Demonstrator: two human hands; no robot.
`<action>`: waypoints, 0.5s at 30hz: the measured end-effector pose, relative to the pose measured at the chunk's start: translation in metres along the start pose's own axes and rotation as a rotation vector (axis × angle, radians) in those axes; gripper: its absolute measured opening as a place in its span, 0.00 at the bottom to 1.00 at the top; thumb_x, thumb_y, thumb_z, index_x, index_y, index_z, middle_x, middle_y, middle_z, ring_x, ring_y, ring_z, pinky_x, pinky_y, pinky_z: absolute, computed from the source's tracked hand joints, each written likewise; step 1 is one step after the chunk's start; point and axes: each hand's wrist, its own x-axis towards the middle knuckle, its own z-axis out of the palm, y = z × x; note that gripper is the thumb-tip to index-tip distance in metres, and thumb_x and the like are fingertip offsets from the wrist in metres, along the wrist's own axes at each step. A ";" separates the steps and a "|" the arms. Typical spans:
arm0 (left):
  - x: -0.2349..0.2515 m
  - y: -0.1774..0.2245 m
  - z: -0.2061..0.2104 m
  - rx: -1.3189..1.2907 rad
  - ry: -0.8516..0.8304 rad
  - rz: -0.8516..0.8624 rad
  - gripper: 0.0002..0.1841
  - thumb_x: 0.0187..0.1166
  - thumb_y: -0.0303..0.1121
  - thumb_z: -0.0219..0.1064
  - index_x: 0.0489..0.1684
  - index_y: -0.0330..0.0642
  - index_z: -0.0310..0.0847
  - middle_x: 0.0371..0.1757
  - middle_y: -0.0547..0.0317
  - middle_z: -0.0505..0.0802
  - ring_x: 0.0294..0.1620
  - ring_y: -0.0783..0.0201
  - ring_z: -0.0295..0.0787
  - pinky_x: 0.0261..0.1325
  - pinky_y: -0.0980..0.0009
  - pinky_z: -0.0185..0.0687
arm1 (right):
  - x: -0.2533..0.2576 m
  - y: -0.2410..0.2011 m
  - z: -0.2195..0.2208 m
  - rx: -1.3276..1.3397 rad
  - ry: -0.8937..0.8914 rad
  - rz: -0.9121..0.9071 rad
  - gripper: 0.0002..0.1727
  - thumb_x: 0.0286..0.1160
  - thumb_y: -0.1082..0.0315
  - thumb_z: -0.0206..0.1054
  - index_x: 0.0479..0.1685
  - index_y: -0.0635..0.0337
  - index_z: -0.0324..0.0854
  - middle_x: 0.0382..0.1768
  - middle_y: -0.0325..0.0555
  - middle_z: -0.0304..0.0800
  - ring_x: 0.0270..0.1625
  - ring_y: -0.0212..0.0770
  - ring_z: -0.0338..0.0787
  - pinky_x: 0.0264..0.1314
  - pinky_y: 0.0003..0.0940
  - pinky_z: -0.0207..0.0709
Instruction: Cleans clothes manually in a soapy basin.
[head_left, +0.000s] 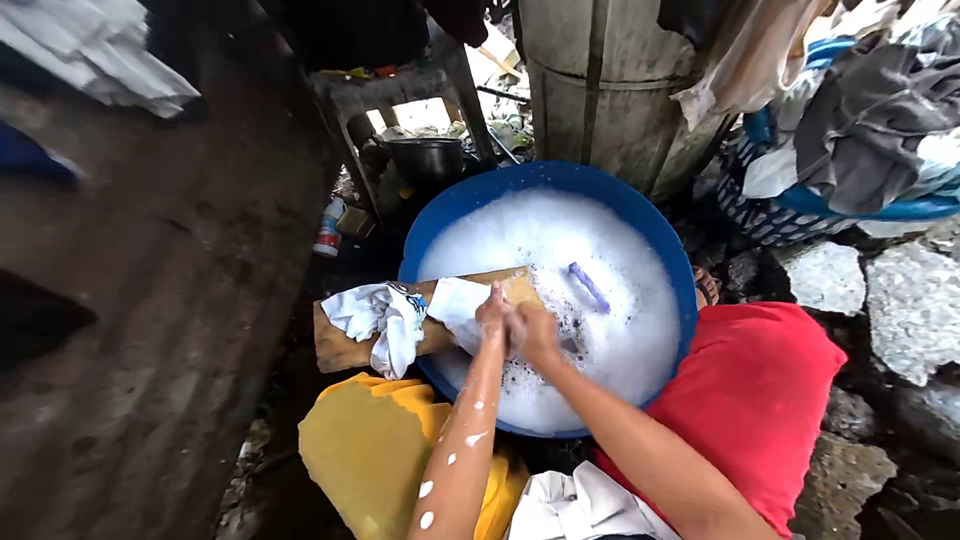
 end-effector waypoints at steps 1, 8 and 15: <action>-0.001 -0.006 0.001 -0.032 -0.065 -0.010 0.27 0.97 0.41 0.40 0.63 0.22 0.77 0.52 0.37 0.88 0.53 0.55 0.84 0.65 0.59 0.77 | -0.010 -0.010 0.011 -0.156 -0.021 -0.083 0.21 0.86 0.60 0.63 0.42 0.75 0.89 0.41 0.67 0.93 0.50 0.64 0.94 0.59 0.64 0.82; -0.022 -0.008 0.028 -0.156 -0.112 -0.267 0.24 0.94 0.42 0.51 0.70 0.28 0.76 0.64 0.35 0.85 0.62 0.49 0.82 0.67 0.53 0.76 | 0.010 0.013 -0.006 -0.264 0.040 0.198 0.26 0.94 0.57 0.52 0.50 0.75 0.85 0.47 0.72 0.91 0.57 0.68 0.90 0.65 0.64 0.78; -0.017 -0.018 0.031 -0.446 -0.156 -0.371 0.22 0.94 0.45 0.49 0.68 0.35 0.76 0.55 0.44 0.87 0.52 0.54 0.84 0.56 0.55 0.81 | 0.028 0.030 -0.013 -0.302 0.046 0.165 0.27 0.95 0.56 0.51 0.48 0.75 0.86 0.46 0.73 0.91 0.56 0.72 0.90 0.61 0.70 0.77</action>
